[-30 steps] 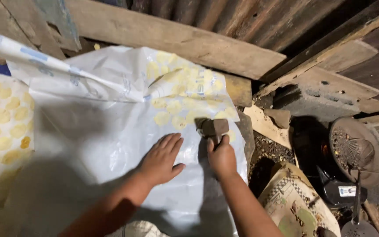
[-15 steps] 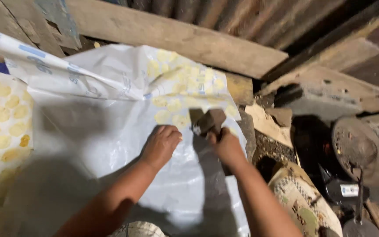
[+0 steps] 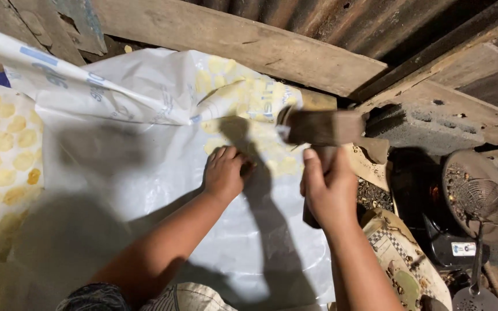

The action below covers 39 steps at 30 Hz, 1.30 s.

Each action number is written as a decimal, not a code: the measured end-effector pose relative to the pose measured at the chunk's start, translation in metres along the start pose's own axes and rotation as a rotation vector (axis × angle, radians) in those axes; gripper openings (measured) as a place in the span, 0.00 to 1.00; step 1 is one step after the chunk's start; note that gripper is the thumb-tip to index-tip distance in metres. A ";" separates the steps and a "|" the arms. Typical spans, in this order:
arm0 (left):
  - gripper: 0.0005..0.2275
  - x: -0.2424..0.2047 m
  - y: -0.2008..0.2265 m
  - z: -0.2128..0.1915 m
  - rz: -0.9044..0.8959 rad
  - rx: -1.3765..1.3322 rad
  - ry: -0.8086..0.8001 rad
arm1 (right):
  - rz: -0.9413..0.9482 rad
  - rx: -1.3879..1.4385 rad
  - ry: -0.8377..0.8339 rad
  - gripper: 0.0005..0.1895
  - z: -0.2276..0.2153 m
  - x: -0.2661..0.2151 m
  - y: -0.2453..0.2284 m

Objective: Cracking nut shells with a hammer and peeling kernels using a stone.

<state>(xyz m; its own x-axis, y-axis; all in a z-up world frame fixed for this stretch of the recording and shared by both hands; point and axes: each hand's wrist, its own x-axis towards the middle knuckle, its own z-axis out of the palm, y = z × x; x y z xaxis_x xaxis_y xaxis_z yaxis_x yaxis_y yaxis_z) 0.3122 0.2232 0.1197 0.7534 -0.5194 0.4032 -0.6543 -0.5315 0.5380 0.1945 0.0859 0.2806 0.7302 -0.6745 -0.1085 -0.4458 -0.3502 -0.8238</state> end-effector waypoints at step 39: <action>0.10 -0.041 -0.032 -0.032 0.018 -0.122 0.087 | -0.038 -0.553 -0.116 0.25 0.095 0.001 0.099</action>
<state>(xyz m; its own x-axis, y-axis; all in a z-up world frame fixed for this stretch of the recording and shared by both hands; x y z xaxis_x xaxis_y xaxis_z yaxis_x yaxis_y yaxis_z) 0.3049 0.2831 0.1095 0.7477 -0.4654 0.4736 -0.6591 -0.4341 0.6141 0.2006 0.1120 0.1458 0.7893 -0.5899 -0.1702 -0.6001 -0.6825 -0.4173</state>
